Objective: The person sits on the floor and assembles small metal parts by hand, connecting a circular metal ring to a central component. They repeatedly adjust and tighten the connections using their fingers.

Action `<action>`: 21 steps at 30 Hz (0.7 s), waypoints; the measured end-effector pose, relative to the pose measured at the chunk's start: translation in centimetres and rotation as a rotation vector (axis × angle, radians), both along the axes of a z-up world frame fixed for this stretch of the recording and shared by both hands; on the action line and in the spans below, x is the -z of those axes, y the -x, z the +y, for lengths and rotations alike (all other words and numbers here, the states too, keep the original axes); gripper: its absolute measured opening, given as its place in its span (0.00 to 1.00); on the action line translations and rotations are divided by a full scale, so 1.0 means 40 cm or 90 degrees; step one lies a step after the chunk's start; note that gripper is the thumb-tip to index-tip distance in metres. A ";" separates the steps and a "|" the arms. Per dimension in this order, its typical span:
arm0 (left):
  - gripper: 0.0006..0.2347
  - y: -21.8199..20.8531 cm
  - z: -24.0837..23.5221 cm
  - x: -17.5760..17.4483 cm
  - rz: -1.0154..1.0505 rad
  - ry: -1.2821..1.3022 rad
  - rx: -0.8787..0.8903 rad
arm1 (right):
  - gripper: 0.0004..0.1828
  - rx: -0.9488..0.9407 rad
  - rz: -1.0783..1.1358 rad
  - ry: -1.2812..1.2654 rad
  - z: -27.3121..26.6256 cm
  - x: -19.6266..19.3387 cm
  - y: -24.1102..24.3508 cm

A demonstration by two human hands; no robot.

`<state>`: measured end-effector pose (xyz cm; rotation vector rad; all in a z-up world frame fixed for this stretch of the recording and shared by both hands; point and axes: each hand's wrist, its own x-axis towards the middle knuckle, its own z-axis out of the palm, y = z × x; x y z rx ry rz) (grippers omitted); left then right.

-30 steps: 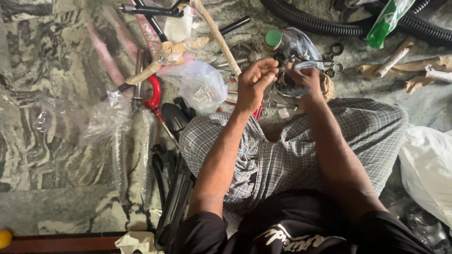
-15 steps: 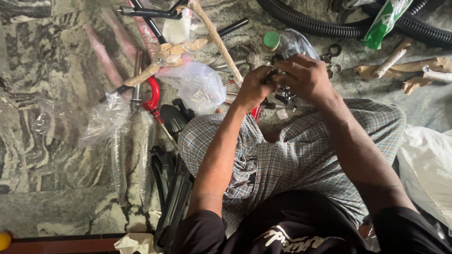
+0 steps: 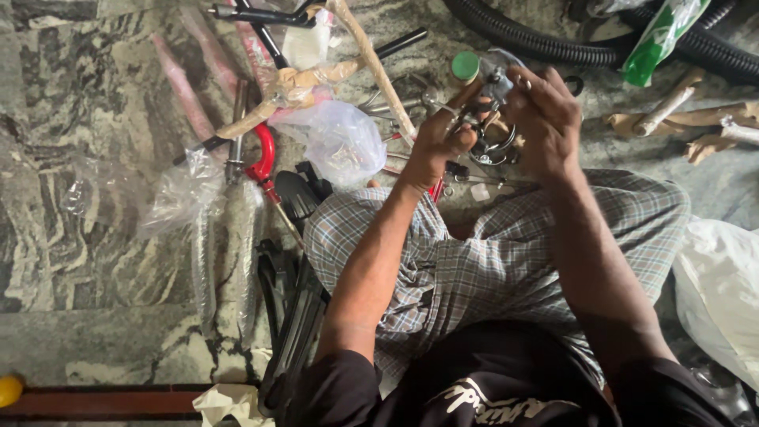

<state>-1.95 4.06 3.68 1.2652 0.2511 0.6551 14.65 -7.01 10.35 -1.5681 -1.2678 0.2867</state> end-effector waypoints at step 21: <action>0.31 -0.011 -0.025 0.005 0.071 -0.274 -0.026 | 0.18 -0.157 -0.535 -0.019 -0.057 -0.090 -0.058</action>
